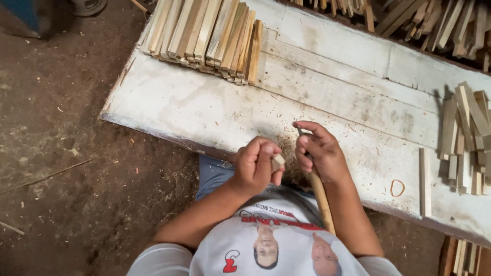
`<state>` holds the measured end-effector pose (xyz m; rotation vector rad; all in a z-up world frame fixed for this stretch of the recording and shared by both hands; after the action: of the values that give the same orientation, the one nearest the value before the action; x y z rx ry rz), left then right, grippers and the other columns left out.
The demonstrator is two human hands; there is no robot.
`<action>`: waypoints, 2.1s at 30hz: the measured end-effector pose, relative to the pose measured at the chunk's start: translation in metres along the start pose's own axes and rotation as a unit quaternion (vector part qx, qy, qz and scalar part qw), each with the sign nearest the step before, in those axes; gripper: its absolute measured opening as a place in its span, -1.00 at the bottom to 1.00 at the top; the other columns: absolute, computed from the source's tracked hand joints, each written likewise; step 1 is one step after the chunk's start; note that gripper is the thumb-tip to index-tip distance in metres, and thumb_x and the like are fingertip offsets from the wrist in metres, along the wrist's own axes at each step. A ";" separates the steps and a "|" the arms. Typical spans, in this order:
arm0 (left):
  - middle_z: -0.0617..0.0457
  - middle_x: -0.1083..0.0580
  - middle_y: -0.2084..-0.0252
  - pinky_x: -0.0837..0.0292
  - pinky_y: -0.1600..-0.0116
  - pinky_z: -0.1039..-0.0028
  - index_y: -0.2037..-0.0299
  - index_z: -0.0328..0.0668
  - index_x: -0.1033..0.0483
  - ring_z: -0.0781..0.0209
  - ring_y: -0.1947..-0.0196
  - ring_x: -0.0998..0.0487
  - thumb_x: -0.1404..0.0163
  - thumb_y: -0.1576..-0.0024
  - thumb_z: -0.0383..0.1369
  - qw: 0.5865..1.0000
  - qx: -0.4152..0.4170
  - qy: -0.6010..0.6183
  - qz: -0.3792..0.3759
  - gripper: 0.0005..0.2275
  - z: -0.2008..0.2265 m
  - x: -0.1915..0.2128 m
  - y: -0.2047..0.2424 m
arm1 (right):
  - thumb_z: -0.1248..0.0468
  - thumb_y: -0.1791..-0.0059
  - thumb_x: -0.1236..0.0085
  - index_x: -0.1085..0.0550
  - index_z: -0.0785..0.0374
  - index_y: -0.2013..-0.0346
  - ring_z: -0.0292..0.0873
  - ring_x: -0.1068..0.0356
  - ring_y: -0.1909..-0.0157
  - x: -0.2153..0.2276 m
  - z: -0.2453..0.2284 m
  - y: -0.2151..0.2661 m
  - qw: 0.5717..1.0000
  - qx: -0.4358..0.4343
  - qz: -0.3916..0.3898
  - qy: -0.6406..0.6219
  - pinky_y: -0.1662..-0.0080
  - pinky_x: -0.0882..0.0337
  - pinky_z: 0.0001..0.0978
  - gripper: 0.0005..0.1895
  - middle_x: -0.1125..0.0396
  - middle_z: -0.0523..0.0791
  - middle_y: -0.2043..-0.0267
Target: The person is using a small blade to scrape and clean the ends of thin wooden sticks, likely preparing them for assembly.
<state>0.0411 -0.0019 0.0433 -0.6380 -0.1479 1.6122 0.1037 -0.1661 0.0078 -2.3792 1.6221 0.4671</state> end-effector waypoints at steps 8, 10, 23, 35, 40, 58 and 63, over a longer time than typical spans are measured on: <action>0.22 -0.07 0.64 -0.11 0.61 0.64 0.44 -0.10 -0.30 0.40 0.76 -0.17 0.40 -0.36 -0.04 0.922 0.043 0.349 0.162 -0.57 -0.015 0.039 -0.052 | 0.28 -0.06 -0.09 -0.29 0.45 -0.25 -0.40 -0.14 0.73 -0.008 0.033 0.013 0.994 -0.071 -0.030 -0.073 0.72 -0.24 -0.57 -0.50 -0.23 -0.07 0.49; 0.23 -0.04 0.62 -0.09 0.59 0.61 0.48 -0.07 -0.27 0.39 0.74 -0.15 0.36 -0.33 -0.10 0.916 0.033 0.362 0.170 -0.62 -0.012 0.040 -0.053 | 0.28 -0.05 -0.10 -0.32 0.50 -0.20 -0.41 -0.15 0.75 -0.005 0.046 0.015 0.992 -0.089 -0.027 -0.088 0.73 -0.24 -0.57 -0.52 -0.21 -0.08 0.51; -0.59 -0.49 -0.04 -0.63 -0.06 0.14 -0.31 -0.62 -0.28 -0.33 -0.01 -0.61 0.09 -0.20 -0.60 0.888 0.314 -0.021 -0.336 -0.56 -0.012 0.008 0.014 | 0.51 0.12 -0.27 -0.44 0.37 -0.12 -0.31 -0.20 0.72 0.017 -0.024 0.006 0.986 -0.015 0.099 0.130 0.68 -0.21 -0.53 -0.50 -0.31 0.00 0.45; -0.03 -0.52 0.16 -0.67 0.25 0.44 0.21 -0.28 -0.65 0.04 0.24 -0.68 -0.15 -0.20 -0.37 0.974 -0.019 -0.195 -0.116 -0.88 0.035 -0.012 -0.041 | 0.26 -0.06 -0.09 -0.34 0.49 -0.22 -0.24 -0.32 0.63 -0.028 -0.067 0.014 0.993 0.120 -0.015 0.006 0.67 -0.34 -0.49 -0.51 -0.32 0.15 0.32; -0.25 -0.62 0.19 -0.71 0.31 0.35 0.07 -0.46 -0.61 -0.15 0.30 -0.70 -0.17 -0.12 -0.52 0.969 -0.074 -0.233 -0.028 -0.80 0.051 -0.007 -0.032 | 0.47 -0.04 0.01 -0.31 0.51 -0.25 -0.22 -0.34 0.62 -0.048 -0.053 0.025 0.994 0.109 -0.027 0.008 0.65 -0.41 -0.45 -0.53 -0.25 0.03 0.38; -0.44 -0.60 0.23 -0.69 0.41 0.25 0.06 -0.57 -0.59 -0.22 0.36 -0.70 -0.13 -0.12 -0.60 0.912 -0.178 -0.364 -0.062 -0.80 0.078 -0.025 -0.037 | 0.57 -0.01 0.02 -0.37 0.56 -0.14 -0.17 -0.32 0.71 -0.047 -0.047 0.016 0.994 0.101 -0.032 0.026 0.71 -0.36 -0.39 -0.62 -0.25 0.06 0.48; -0.41 -0.60 0.26 -0.66 0.42 0.25 0.03 -0.54 -0.59 -0.21 0.39 -0.68 -0.12 -0.13 -0.57 0.937 -0.154 -0.309 -0.047 -0.77 0.069 -0.016 -0.035 | 0.55 -0.03 0.06 -0.42 0.50 -0.14 -0.21 -0.28 0.72 -0.040 -0.045 0.014 0.995 0.088 -0.029 0.030 0.70 -0.35 -0.40 -0.64 -0.25 0.02 0.57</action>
<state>0.0388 0.0066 0.1219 -0.3283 -0.8956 1.6638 0.0828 -0.1532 0.0648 -2.3228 1.5434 0.2345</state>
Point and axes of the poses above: each hand's wrist, its own y-axis away from the middle knuckle, its own x-axis out of the back of the hand, z = x × y, the point moved 7 cm from there along -y, towards the middle knuckle
